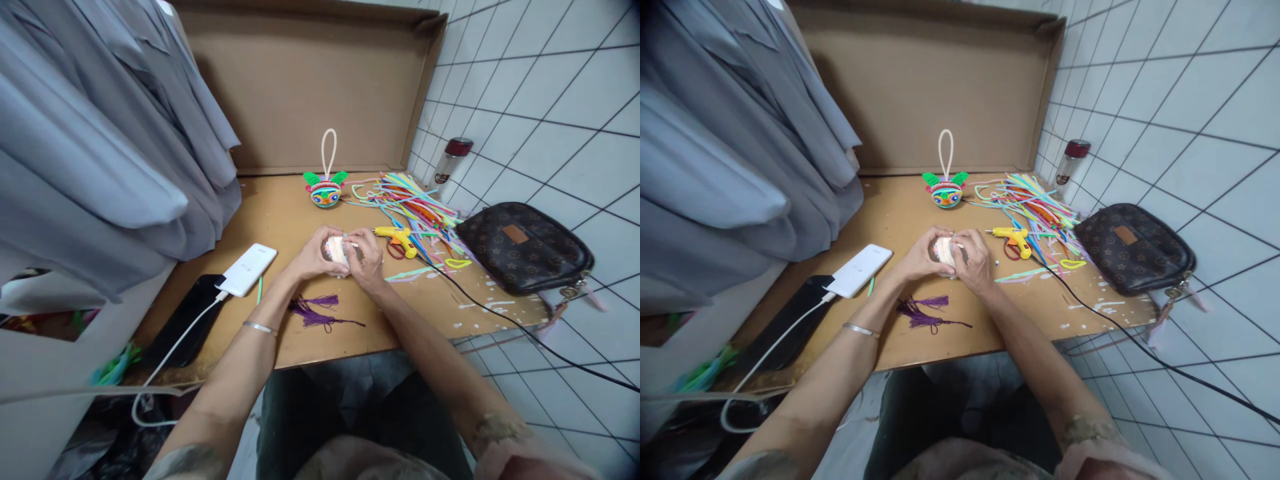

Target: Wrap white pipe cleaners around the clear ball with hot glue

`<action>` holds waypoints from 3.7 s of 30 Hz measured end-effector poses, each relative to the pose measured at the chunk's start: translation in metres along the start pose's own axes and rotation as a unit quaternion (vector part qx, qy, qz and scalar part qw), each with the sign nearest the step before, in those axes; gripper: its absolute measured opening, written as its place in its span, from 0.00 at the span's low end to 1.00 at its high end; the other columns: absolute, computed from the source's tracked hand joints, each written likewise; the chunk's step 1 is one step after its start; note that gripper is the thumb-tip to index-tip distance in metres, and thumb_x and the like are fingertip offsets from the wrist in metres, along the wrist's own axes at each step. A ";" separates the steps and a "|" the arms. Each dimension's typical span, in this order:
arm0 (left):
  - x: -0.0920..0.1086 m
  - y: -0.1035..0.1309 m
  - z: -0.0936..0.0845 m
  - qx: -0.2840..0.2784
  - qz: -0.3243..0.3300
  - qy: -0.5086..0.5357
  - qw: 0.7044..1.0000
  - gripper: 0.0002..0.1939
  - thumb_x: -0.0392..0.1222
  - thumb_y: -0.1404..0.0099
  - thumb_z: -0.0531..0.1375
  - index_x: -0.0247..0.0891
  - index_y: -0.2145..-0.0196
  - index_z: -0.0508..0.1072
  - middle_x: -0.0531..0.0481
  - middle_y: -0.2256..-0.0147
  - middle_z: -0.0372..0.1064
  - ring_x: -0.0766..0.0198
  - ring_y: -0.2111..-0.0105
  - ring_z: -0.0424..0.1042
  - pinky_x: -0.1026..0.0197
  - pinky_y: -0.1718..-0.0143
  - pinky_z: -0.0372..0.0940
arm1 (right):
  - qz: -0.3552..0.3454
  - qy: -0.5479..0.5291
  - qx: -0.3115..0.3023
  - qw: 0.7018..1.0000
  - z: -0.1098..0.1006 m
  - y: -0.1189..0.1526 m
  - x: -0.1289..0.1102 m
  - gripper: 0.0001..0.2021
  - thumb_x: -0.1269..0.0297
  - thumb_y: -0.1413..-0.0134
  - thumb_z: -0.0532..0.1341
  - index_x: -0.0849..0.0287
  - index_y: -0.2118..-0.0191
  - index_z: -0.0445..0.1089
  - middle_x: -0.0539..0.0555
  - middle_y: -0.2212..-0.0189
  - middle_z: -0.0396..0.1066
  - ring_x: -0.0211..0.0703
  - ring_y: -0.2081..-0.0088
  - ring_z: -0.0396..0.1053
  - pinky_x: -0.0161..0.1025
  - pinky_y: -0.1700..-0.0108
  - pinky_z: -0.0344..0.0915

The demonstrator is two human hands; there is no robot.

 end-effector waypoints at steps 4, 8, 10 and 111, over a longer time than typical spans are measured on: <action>-0.001 0.002 0.005 0.001 0.013 -0.044 0.999 0.48 0.57 0.69 0.78 0.40 0.51 0.68 0.40 0.48 0.66 0.46 0.45 0.67 0.46 0.42 0.62 | -0.001 0.008 0.010 1.000 0.000 0.002 0.001 0.09 0.63 0.35 0.54 0.55 0.62 0.72 0.56 0.64 0.69 0.46 0.60 0.69 0.44 0.57 0.68; 0.006 0.006 0.007 0.008 0.011 -0.102 0.995 0.46 0.56 0.65 0.78 0.40 0.50 0.67 0.40 0.48 0.67 0.45 0.45 0.67 0.45 0.42 0.62 | -0.008 0.006 0.019 1.000 0.001 0.003 0.002 0.09 0.64 0.35 0.54 0.56 0.62 0.72 0.56 0.64 0.69 0.46 0.59 0.70 0.44 0.57 0.69; 0.009 0.006 0.007 0.009 0.004 -0.127 0.992 0.45 0.55 0.65 0.78 0.41 0.51 0.67 0.41 0.48 0.67 0.45 0.46 0.68 0.44 0.43 0.62 | -0.011 0.006 0.019 1.000 0.001 0.003 0.002 0.09 0.64 0.35 0.54 0.56 0.62 0.72 0.56 0.64 0.69 0.45 0.59 0.70 0.44 0.57 0.69; -0.015 0.000 0.002 0.107 -0.091 0.073 0.987 0.39 0.51 0.62 0.74 0.37 0.53 0.66 0.45 0.53 0.69 0.55 0.54 0.70 0.55 0.50 0.67 | 0.255 0.313 0.012 0.915 -0.015 -0.013 0.021 0.14 0.55 0.48 0.58 0.59 0.59 0.70 0.61 0.64 0.75 0.54 0.61 0.72 0.43 0.60 0.62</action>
Point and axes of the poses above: each hand's wrist, its own y-axis away from the middle knuckle, its own z-axis out of the palm, x = y × z, the point moved 1 cm from there along -y, towards the middle knuckle
